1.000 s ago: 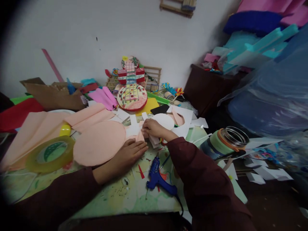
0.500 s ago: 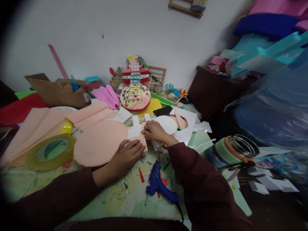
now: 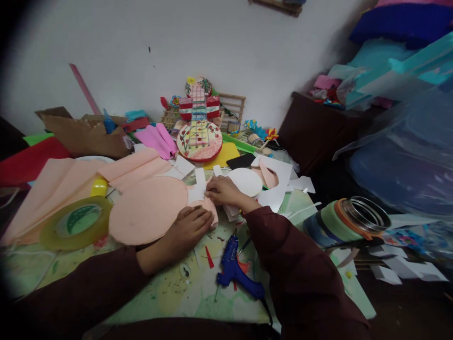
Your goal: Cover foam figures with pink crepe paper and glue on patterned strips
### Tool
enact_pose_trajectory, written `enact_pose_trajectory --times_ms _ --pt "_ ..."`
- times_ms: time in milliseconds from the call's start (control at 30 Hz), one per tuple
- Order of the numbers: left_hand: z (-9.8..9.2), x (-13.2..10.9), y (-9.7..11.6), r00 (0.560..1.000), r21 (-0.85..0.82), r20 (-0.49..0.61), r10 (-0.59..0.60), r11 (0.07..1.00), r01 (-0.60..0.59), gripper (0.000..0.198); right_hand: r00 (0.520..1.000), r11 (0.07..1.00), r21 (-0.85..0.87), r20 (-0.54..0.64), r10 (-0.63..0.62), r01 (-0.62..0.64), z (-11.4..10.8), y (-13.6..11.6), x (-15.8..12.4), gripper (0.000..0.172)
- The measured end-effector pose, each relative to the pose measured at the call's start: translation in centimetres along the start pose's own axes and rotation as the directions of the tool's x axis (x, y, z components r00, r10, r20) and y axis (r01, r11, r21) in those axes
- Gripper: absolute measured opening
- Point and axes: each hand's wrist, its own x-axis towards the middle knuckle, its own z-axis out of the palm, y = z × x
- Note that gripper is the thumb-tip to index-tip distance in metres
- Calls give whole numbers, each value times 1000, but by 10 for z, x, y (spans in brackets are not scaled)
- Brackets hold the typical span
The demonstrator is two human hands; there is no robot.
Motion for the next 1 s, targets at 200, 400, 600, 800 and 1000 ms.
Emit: enact_pose_trajectory --times_ms 200,400,600,800,1000 --pt "-8 2 -6 996 -73 83 19 997 -12 28 1000 1000 -18 -21 14 -14 3 0 -1 16" --pt "-14 13 -24 981 -39 191 -25 999 33 16 999 1000 -21 -44 18 -19 6 2 -1 19" --pt "-8 19 -32 987 10 158 38 999 -40 13 998 999 -1 -50 37 -37 6 1 -1 18" --pt "-8 17 -38 988 -3 132 81 997 -81 16 997 997 30 -30 71 -70 1 -2 1 15" --pt "-6 15 -38 990 -6 86 111 994 -110 17 995 995 27 -31 94 -93 3 -1 1 18"
